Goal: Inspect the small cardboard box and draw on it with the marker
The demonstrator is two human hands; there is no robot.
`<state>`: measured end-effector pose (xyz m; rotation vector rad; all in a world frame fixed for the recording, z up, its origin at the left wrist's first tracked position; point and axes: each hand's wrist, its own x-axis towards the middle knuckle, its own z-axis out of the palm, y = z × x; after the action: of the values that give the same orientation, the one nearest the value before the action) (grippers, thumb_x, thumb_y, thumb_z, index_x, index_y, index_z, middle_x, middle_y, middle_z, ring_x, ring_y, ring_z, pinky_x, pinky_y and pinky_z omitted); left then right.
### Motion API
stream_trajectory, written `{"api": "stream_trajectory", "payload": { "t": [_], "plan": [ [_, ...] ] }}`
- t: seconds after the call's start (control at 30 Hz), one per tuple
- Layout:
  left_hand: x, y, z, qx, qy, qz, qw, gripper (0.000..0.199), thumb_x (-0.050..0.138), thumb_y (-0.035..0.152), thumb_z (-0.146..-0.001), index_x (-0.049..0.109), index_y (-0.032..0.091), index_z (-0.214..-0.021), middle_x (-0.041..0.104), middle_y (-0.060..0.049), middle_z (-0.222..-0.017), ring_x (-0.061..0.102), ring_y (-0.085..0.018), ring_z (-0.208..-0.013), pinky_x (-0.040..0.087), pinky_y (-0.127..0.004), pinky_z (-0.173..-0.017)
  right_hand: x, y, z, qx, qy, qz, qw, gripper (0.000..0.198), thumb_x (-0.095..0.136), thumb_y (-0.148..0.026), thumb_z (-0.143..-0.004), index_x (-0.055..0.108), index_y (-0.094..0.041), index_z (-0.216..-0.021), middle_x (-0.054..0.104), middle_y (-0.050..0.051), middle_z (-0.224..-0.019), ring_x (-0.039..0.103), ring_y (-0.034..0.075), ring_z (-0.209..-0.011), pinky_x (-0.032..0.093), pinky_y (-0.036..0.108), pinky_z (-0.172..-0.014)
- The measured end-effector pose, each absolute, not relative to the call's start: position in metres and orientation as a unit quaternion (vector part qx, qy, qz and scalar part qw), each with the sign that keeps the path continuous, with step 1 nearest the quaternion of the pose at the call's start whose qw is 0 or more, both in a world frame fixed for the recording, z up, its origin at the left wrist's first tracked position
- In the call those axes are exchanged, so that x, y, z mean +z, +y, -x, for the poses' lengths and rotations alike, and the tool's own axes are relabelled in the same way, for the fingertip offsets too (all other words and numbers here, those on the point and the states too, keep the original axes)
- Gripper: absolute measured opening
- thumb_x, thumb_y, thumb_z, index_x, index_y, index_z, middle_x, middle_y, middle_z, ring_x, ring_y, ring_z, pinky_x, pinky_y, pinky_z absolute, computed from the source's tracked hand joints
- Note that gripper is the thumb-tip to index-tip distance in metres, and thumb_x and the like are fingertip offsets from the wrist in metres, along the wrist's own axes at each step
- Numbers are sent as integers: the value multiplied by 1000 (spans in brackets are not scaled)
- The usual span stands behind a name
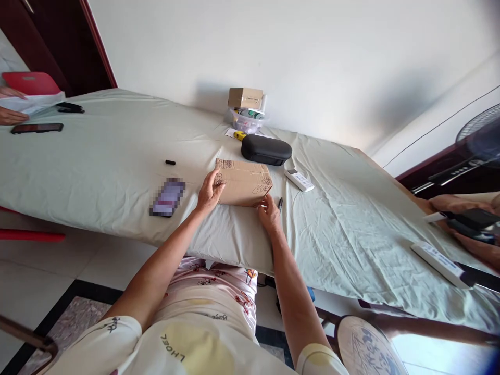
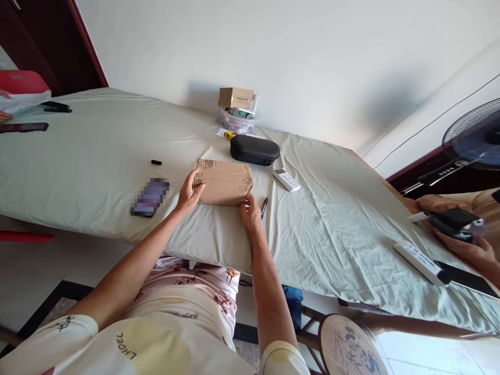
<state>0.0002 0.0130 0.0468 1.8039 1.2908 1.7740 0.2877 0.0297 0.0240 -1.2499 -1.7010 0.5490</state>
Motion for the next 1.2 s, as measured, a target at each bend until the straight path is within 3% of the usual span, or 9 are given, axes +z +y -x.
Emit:
{"api": "stream_trajectory", "payload": {
  "t": [0.17, 0.3, 0.43, 0.6, 0.87, 0.93, 1.03, 1.1, 1.2],
  "plan": [
    [30, 20, -6, 640, 435, -606, 185, 74, 56, 62, -103, 37, 26, -164, 47, -17, -171, 48, -28, -159, 44, -45, -130, 26, 24, -280, 250, -686, 509, 457, 59, 65, -53, -84, 58, -24, -134, 72, 13, -123, 73, 26, -97, 64, 42, -79],
    [14, 20, -10, 634, 474, -570, 221, 89, 66, 60, -99, 25, 26, -170, 38, -18, -177, 43, -29, -163, 42, -46, -131, 27, 22, -278, 217, -682, 538, 445, 53, 71, -64, -82, 59, -25, -116, 71, 10, -109, 69, 23, -87, 62, 40, -78],
    [10, 15, -6, 599, 515, -562, 246, 95, 82, 52, -89, 35, 23, -166, 50, -18, -169, 51, -31, -157, 43, -47, -131, 26, 22, -275, 193, -680, 565, 426, 57, 71, -74, -79, 56, -26, -106, 66, 3, -90, 64, 22, -79, 59, 43, -82],
    [14, 13, -2, 575, 539, -554, 267, 91, 84, 43, -88, 39, 21, -164, 59, -19, -161, 59, -33, -150, 48, -48, -127, 23, 24, -272, 173, -674, 584, 418, 58, 68, -80, -77, 55, -27, -98, 65, 4, -87, 61, 23, -77, 53, 39, -76],
    [28, -8, -5, 582, 566, -539, 226, 94, 84, 43, -87, 37, 15, -164, 44, -24, -172, 45, -32, -162, 38, -46, -134, 28, 24, -270, 196, -677, 572, 421, 53, 69, -75, -76, 53, -28, -93, 66, 3, -84, 61, 22, -76, 52, 38, -77],
    [40, -26, -7, 601, 591, -511, 168, 76, 78, 48, -92, 51, 14, -154, 55, -24, -163, 51, -34, -156, 40, -49, -132, 29, 23, -269, 198, -676, 569, 425, 52, 70, -74, -75, 51, -28, -90, 66, 3, -82, 61, 22, -76, 52, 38, -77],
    [76, -67, -12, 654, 529, -523, 140, 46, 56, 58, -105, 72, 18, -120, 80, -16, -120, 76, -29, -120, 58, -46, -113, 29, 21, -268, 201, -679, 563, 426, 47, 73, -67, -77, 54, -27, -93, 69, 3, -84, 64, 22, -76, 54, 38, -79],
    [108, -103, -12, 661, 438, -572, 210, 44, 51, 59, -107, 76, 22, -107, 82, -10, -105, 80, -24, -102, 65, -41, -99, 29, 20, -268, 196, -680, 564, 425, 44, 75, -62, -78, 57, -27, -97, 71, 4, -87, 65, 22, -77, 55, 38, -80],
    [155, -170, -1, 609, 301, -673, 293, 47, 53, 66, -103, 82, 30, -108, 83, -8, -106, 81, -28, -106, 70, -48, -95, 27, 21, -269, 188, -679, 575, 416, 42, 76, -59, -80, 59, -26, -100, 72, 4, -87, 65, 23, -79, 55, 37, -79]
  ]
}}
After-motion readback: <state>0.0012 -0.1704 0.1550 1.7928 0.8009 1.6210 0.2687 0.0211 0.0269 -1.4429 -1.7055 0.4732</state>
